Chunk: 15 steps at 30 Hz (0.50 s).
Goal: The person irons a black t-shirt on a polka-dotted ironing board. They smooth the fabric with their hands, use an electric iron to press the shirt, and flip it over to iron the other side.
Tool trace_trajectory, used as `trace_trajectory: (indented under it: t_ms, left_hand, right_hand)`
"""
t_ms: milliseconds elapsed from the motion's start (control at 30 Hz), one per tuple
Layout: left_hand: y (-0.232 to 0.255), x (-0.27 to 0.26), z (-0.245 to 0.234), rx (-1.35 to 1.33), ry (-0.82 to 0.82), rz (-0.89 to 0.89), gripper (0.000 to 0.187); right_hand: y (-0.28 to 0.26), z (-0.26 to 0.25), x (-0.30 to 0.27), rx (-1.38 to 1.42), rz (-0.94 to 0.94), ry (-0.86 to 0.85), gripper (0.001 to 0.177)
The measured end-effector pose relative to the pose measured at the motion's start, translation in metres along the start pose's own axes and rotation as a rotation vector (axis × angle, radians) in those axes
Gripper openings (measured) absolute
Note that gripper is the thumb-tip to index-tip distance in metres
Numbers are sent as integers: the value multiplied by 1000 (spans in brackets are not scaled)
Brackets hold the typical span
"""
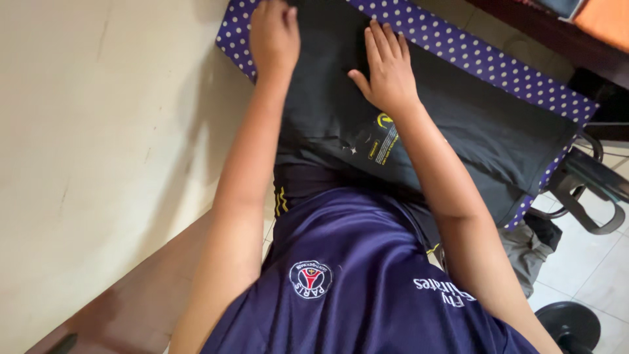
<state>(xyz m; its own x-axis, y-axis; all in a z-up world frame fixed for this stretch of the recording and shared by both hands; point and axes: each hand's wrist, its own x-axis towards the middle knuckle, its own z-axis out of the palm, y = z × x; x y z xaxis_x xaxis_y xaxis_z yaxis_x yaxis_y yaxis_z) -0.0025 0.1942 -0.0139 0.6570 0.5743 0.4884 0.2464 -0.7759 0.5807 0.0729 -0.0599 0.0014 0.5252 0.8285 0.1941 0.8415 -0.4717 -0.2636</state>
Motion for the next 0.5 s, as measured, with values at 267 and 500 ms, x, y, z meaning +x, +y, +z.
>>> trace_trajectory:
  t_ms: [267, 500]
  left_hand:
    - [-9, 45, 76, 187, 100, 81, 19]
    - [-51, 34, 129, 22, -143, -81, 21]
  right_hand:
    - [2, 20, 5, -24, 106, -122, 101]
    - [-1, 15, 4, -10, 113, -145, 107]
